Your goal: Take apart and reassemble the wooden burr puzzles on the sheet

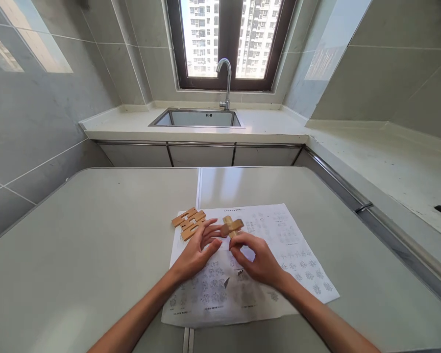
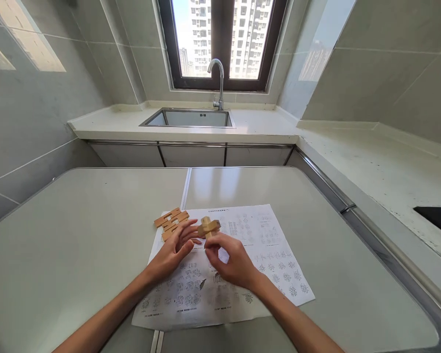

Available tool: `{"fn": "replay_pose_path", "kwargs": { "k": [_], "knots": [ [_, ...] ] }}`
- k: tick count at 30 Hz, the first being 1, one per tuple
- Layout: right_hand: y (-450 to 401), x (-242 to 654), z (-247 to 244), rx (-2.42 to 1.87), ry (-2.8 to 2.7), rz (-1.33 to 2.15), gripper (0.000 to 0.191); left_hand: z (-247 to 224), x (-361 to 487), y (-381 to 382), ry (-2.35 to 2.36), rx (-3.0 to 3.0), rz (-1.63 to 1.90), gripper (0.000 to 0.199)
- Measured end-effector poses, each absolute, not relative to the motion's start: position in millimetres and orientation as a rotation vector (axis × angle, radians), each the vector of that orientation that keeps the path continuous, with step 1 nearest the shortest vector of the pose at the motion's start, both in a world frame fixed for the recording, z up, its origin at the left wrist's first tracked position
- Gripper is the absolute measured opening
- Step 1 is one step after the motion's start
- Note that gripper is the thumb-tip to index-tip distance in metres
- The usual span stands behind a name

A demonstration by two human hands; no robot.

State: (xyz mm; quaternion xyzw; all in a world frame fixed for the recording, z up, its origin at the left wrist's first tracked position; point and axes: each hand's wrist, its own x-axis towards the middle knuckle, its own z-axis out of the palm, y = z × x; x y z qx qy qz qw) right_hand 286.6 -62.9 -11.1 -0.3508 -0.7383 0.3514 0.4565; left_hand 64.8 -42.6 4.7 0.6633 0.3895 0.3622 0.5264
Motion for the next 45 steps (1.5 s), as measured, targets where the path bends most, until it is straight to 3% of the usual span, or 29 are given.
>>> {"fn": "replay_pose_path", "kwargs": {
  "k": [5,12,18,33,45],
  "knots": [
    [-76.9,275.9,-12.2,-0.682,-1.992,0.846,0.011,16.3,65.0,-44.9,0.803,1.44,0.73,0.067],
    [-69.4,270.2,-20.3,-0.7,-1.403,1.53,0.027,8.3,64.6,-40.9,0.729,1.374,0.885,0.075],
    [-61.1,276.2,-7.4,-0.644,-1.496,1.83,0.042,6.0,64.0,-41.5,0.696,1.381,0.806,0.088],
    [-65.8,272.4,-16.3,-0.884,-1.271,1.544,0.035,5.4,72.9,-53.1,0.903,1.585,0.897,0.076],
    [-70.9,263.2,-20.0,-0.886,-1.119,1.526,0.032,6.3,83.0,-56.2,0.987,1.632,0.999,0.066]
  ]
}}
